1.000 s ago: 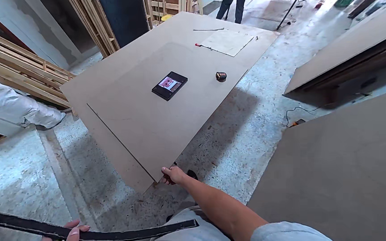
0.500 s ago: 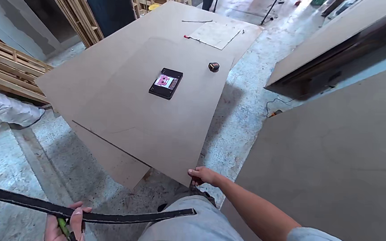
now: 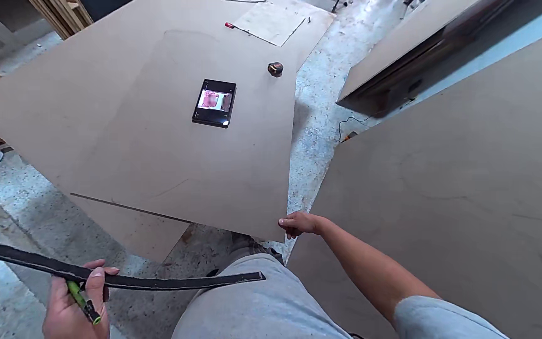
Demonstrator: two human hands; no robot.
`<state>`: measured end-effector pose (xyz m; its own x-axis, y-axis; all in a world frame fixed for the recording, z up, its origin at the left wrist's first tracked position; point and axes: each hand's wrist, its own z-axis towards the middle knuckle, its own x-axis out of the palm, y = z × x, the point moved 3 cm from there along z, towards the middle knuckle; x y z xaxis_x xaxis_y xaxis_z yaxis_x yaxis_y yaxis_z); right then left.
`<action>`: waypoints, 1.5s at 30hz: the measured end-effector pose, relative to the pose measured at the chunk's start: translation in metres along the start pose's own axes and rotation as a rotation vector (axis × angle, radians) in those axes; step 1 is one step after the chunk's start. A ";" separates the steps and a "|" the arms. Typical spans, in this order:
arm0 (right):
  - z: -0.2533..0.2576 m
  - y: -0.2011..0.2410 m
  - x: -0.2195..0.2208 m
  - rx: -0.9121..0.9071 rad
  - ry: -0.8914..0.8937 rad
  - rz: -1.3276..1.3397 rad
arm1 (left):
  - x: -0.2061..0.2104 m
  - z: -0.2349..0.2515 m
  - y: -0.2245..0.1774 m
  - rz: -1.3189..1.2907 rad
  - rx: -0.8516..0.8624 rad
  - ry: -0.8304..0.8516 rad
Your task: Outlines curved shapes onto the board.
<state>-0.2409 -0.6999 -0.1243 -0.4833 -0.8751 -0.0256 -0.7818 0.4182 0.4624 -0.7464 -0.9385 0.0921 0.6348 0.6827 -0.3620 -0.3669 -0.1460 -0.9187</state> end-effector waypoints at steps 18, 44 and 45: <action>-0.043 0.181 -0.009 -0.328 -0.591 -0.518 | 0.138 0.002 0.037 -0.051 -0.380 0.339; 0.328 0.593 -0.019 -1.346 -0.477 -0.971 | 0.267 0.074 0.128 0.440 -0.223 0.167; 0.328 0.595 -0.022 -1.343 -0.498 -0.937 | 0.265 0.073 0.132 0.418 -0.197 0.153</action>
<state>-0.8246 -0.3522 -0.1393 -0.3574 -0.4200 -0.8342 -0.1185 -0.8655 0.4866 -0.6761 -0.7247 -0.1135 0.5584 0.4260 -0.7118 -0.4850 -0.5284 -0.6968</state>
